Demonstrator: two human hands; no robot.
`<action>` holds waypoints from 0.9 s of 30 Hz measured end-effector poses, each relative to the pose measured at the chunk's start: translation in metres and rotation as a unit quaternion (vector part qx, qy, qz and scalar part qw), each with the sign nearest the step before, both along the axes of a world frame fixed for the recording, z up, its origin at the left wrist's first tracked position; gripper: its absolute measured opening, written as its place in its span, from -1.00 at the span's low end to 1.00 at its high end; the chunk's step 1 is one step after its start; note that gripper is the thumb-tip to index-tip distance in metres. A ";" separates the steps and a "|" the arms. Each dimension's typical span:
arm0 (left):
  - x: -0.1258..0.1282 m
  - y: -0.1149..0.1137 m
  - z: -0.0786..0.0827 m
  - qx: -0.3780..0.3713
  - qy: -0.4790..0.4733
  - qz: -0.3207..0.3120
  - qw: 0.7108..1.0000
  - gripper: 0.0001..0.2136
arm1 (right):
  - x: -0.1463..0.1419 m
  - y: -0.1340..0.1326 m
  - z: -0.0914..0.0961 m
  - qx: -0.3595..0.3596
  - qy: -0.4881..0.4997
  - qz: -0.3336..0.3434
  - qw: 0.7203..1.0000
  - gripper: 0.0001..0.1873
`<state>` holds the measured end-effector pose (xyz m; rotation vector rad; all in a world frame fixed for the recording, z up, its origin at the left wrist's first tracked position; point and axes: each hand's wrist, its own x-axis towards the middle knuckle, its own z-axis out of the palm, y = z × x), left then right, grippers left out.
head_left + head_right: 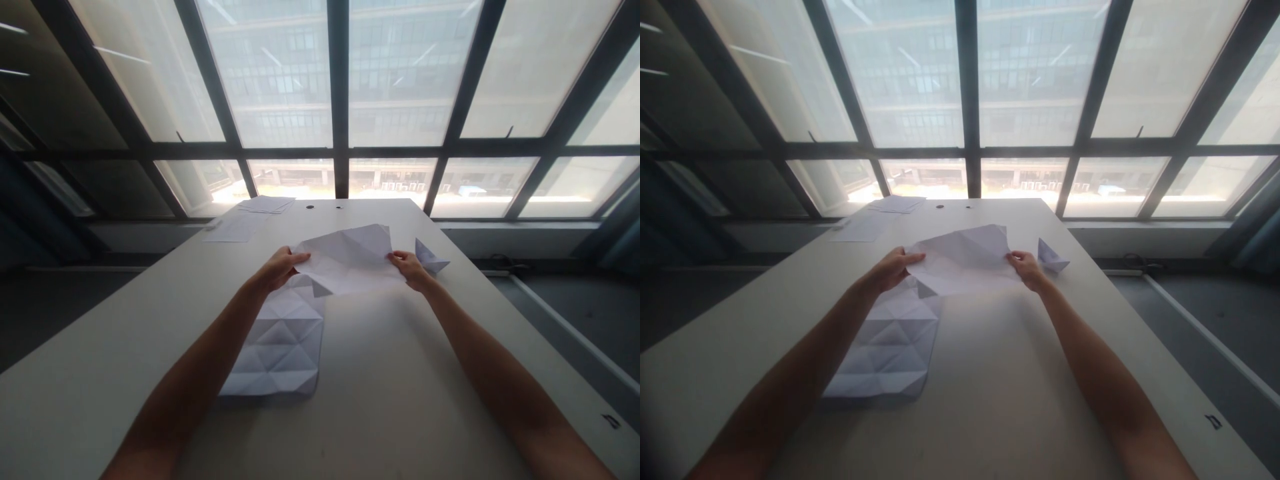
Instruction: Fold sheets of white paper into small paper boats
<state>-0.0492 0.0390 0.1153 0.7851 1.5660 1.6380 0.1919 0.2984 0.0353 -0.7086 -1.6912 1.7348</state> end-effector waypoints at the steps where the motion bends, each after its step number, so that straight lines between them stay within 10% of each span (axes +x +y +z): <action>1: 0.001 -0.008 0.004 0.007 0.013 0.012 1.000 -0.54 | -0.002 -0.003 0.003 -0.010 0.003 0.008 1.000 -0.55; 4: 0.004 -0.045 0.012 0.016 0.068 0.011 0.998 -0.27 | -0.012 -0.012 0.012 -0.019 0.005 0.044 0.999 -0.54; 15: 0.021 -0.234 -0.005 -0.268 0.244 -0.021 0.932 -0.61 | -0.138 -0.072 0.035 0.226 -0.048 0.258 0.938 -0.60; 23: 0.044 -0.249 -0.047 -0.323 0.160 -0.078 0.930 -0.48 | -0.178 -0.143 0.024 0.563 -0.182 0.189 0.783 -0.21; 27: 0.039 -0.244 -0.056 -0.336 0.134 -0.087 0.928 -0.42 | -0.144 -0.209 -0.005 0.599 -0.182 0.055 0.778 -0.46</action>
